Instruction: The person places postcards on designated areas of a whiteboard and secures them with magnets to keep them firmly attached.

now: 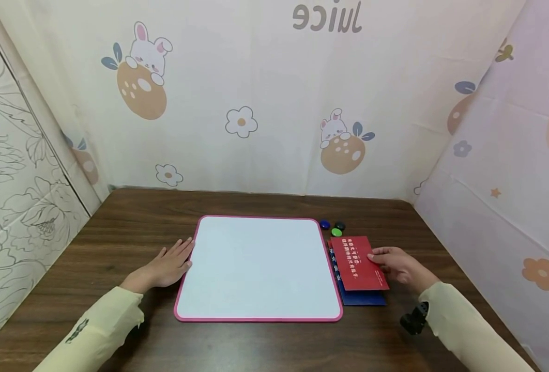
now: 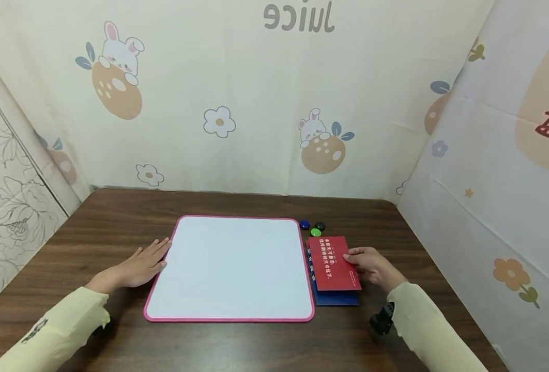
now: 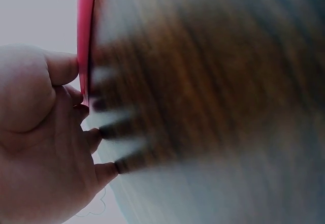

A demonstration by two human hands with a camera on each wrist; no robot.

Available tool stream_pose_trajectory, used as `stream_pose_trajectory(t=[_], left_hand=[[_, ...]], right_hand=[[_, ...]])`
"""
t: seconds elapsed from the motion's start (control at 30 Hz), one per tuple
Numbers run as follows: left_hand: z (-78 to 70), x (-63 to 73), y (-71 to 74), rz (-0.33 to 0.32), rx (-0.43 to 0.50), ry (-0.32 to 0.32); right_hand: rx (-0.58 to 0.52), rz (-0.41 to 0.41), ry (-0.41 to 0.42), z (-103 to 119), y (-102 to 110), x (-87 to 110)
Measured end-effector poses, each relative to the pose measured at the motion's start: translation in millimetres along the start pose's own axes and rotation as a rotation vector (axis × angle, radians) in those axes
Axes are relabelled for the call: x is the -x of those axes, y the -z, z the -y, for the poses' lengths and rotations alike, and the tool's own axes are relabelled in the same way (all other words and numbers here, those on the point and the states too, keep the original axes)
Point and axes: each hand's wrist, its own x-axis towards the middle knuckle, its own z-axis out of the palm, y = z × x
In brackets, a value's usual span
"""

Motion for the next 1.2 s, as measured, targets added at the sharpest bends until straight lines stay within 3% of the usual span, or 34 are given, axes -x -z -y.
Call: stream_pose_trajectory(t=[0.3, 1.2], left_hand=[[0.5, -0.2, -1.0, 0.009, 0.005, 0.000], [2.7, 0.9, -0.2, 0.005, 0.010, -0.011]], right_hand=[[-0.045, 0.034, 0.000, 1, -5, 1.3], [-0.096, 0.066, 0.001, 11, -46, -2.2]])
